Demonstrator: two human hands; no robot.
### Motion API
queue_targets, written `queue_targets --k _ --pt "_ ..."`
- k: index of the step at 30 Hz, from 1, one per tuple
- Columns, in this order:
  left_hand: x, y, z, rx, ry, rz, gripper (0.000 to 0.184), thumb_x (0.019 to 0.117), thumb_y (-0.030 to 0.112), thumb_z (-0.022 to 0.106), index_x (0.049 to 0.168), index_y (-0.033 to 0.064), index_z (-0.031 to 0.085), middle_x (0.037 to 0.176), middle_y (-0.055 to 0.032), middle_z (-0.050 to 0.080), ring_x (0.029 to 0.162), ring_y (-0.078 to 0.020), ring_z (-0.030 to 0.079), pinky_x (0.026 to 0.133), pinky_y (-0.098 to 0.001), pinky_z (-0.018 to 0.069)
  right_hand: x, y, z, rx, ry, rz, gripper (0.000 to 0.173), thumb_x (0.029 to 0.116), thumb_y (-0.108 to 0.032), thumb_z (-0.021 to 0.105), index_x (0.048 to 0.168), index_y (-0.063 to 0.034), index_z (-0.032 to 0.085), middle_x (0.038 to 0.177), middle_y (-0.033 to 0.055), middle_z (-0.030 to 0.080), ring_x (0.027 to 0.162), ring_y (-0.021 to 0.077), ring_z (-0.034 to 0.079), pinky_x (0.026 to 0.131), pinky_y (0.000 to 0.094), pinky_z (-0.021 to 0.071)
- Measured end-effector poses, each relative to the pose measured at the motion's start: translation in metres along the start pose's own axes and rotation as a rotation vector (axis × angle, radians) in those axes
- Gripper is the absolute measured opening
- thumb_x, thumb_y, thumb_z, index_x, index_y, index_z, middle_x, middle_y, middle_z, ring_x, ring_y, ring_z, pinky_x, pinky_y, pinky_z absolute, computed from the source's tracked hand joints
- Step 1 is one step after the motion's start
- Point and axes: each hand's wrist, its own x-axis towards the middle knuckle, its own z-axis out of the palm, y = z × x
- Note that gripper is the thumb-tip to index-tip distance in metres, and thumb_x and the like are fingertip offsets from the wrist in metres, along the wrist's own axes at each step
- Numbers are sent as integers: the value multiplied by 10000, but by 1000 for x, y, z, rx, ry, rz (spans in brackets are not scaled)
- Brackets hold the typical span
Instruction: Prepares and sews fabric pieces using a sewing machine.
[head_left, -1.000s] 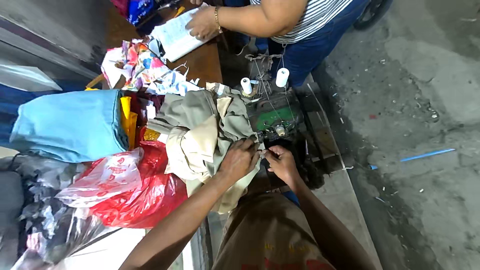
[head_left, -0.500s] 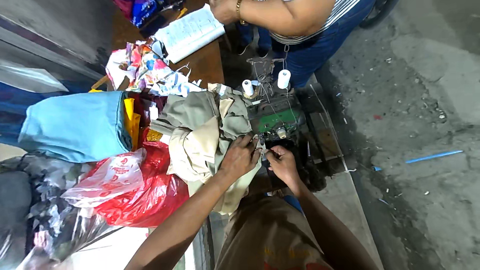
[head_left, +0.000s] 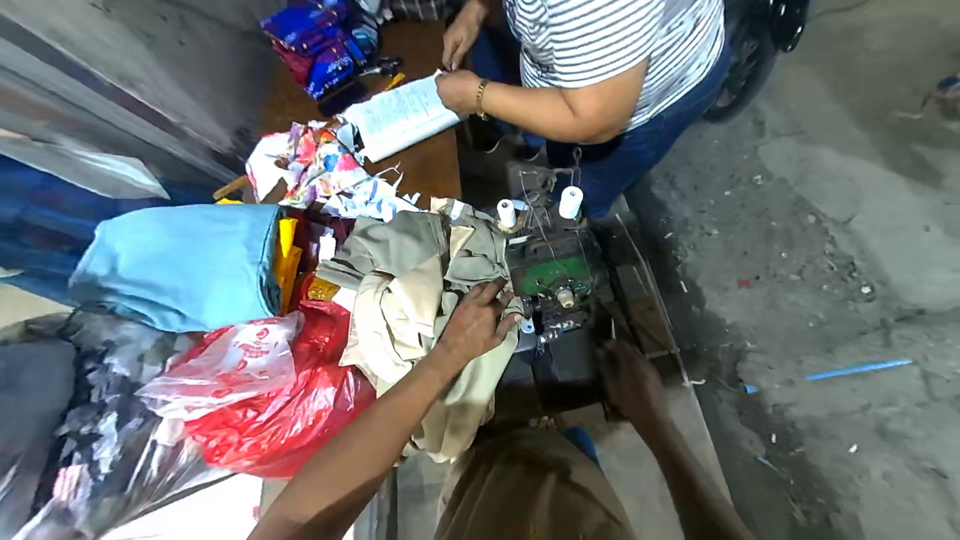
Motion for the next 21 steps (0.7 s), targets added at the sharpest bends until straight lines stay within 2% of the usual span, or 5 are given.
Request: queue_targets --k 3,10,17,19,21 --pt "3 0 -2 -16 -31 -12 538 1087 460 411 1440 98 595 1578 -142 455 1453 -322 431 1199 -467 339 -20 51 -5 -165 -213 137 474 1001 -269 633 1363 33 587 1341 288 604 1272 437 576 1088 601 434" --pt "6 4 3 -127 92 -61 489 1105 354 410 1446 43 570 1571 -182 450 1470 -339 407 1223 -443 312 -3 83 28 -89 -119 194 682 836 -303 837 1376 12 564 1408 314 529 1319 476 512 1083 599 443" --pt "6 13 8 -174 186 -183 484 1096 352 426 1444 53 577 1573 -200 439 1468 -367 398 1214 -450 328 -9 68 18 213 -25 242 468 856 -232 827 1197 44 664 1074 253 704 999 386 694 897 582 551" --pt "6 18 6 -153 194 -229 486 1096 358 422 1448 58 572 1577 -199 431 1470 -369 392 1213 -449 334 -16 54 13 8 103 228 476 844 -204 806 1211 63 663 1201 299 652 1132 445 635 953 603 517" --pt "4 23 9 -136 209 -285 493 1098 365 415 1448 54 570 1571 -202 436 1467 -375 395 1205 -449 345 -20 43 17 -252 115 184 586 894 -258 739 1379 27 578 1468 348 452 1349 527 454 1054 632 444"
